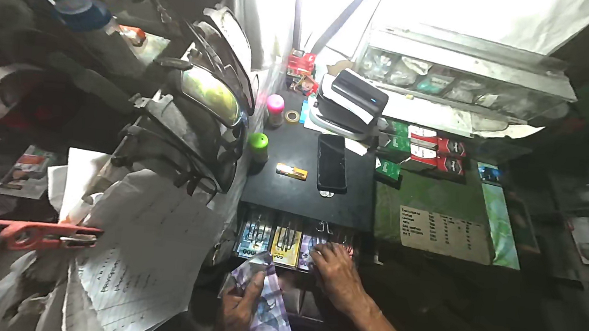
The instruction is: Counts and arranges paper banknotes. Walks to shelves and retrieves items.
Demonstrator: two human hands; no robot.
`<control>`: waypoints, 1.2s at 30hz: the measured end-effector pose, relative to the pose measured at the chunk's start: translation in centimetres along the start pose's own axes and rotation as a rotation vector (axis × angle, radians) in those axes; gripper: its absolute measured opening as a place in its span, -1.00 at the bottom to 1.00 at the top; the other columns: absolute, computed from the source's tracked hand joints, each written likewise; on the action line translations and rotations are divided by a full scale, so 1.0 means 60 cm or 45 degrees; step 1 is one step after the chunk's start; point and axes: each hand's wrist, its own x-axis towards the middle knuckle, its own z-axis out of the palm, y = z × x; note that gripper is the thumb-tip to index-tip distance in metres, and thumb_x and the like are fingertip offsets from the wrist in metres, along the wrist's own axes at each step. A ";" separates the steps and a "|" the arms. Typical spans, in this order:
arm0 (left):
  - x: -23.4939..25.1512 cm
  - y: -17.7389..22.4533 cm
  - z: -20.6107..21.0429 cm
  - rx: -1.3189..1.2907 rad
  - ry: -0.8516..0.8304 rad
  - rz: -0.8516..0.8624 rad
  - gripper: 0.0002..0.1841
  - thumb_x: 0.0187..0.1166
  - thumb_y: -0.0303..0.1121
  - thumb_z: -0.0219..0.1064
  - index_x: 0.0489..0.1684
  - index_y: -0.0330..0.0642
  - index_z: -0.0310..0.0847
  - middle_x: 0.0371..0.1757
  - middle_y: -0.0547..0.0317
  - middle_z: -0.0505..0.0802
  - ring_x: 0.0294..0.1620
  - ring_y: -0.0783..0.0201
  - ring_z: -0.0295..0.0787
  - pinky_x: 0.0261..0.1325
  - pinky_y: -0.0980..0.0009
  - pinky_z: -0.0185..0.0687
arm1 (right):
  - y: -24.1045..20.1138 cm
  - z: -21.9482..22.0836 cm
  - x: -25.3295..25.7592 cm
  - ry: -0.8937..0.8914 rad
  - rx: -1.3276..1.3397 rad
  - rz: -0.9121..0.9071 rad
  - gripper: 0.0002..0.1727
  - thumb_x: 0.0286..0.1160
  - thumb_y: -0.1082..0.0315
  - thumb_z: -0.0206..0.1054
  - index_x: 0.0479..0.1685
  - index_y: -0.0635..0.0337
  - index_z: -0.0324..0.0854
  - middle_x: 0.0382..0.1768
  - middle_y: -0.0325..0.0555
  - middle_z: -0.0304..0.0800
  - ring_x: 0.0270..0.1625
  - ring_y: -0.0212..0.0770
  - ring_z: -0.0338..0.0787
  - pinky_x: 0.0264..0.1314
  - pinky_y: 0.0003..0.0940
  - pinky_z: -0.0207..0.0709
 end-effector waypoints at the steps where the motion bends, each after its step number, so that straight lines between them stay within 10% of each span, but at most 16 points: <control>1: -0.004 0.005 0.004 0.053 0.025 0.021 -0.82 0.68 -0.47 0.20 -0.03 -0.35 0.70 -0.25 0.06 0.97 -0.27 0.22 0.96 -0.09 0.29 0.92 | 0.003 -0.002 0.014 -0.177 -0.056 0.052 -0.66 0.46 0.34 0.39 0.17 0.24 0.80 0.24 0.18 0.83 0.33 0.30 0.76 0.44 0.27 0.51; 3: -0.011 0.013 0.013 0.186 0.093 0.042 -0.88 0.52 -0.53 0.33 -0.14 -0.20 0.76 -0.33 0.37 0.93 -0.34 0.52 0.87 -0.15 0.53 0.83 | 0.004 -0.009 0.038 -0.477 -0.158 0.138 -0.50 0.53 0.24 0.38 0.40 0.31 0.66 0.45 0.25 0.68 0.52 0.35 0.59 0.52 0.36 0.33; 6: -0.014 0.010 0.003 0.181 0.043 -0.013 -0.84 0.55 -0.53 0.30 -0.04 -0.31 0.75 -0.21 0.18 0.97 -0.23 0.36 0.93 -0.05 0.42 0.87 | 0.010 0.001 0.044 -0.490 -0.263 0.129 -0.52 0.51 0.25 0.37 0.36 0.31 0.69 0.42 0.23 0.69 0.49 0.33 0.61 0.45 0.34 0.37; 12: -0.009 0.003 -0.005 -0.159 -0.171 -0.057 -0.69 0.74 -0.55 0.05 0.29 -0.47 0.59 0.13 -0.22 0.90 0.13 -0.11 0.91 0.29 0.04 0.82 | 0.031 0.039 0.023 0.101 -0.268 -0.029 -0.85 0.36 0.46 0.39 -0.22 0.17 0.89 -0.11 0.10 0.92 0.11 0.22 0.85 0.17 0.20 0.63; 20: 0.004 -0.008 -0.010 -0.122 -0.191 -0.151 -0.69 0.76 -0.51 -0.01 0.22 -0.52 0.58 -0.03 -0.21 0.93 -0.06 -0.05 0.96 0.13 0.08 0.89 | -0.004 -0.024 -0.021 0.547 0.548 0.209 -0.72 0.55 0.36 0.34 0.08 0.22 0.88 0.14 0.02 0.90 0.29 -0.12 0.83 0.46 -0.27 0.64; 28: 0.013 0.000 0.004 0.249 -0.095 -0.123 -0.77 0.60 -0.62 0.10 -0.12 -0.25 0.71 -0.32 0.45 0.91 -0.25 0.64 0.85 -0.02 0.60 0.80 | -0.116 -0.039 -0.088 0.254 0.512 -0.261 -0.77 0.66 0.30 0.32 0.12 -0.06 0.84 0.33 -0.10 0.82 0.60 -0.05 0.60 0.65 -0.17 0.47; 36: -0.003 0.008 0.016 0.201 -0.184 -0.208 -0.44 0.80 0.12 -0.02 0.10 -0.27 0.57 -0.20 0.56 0.86 -0.15 0.71 0.78 0.07 0.60 0.74 | -0.116 -0.042 -0.072 0.146 0.367 -0.345 -0.80 0.66 0.24 0.29 0.03 -0.09 0.83 0.37 -0.13 0.80 0.59 0.00 0.60 0.60 -0.10 0.48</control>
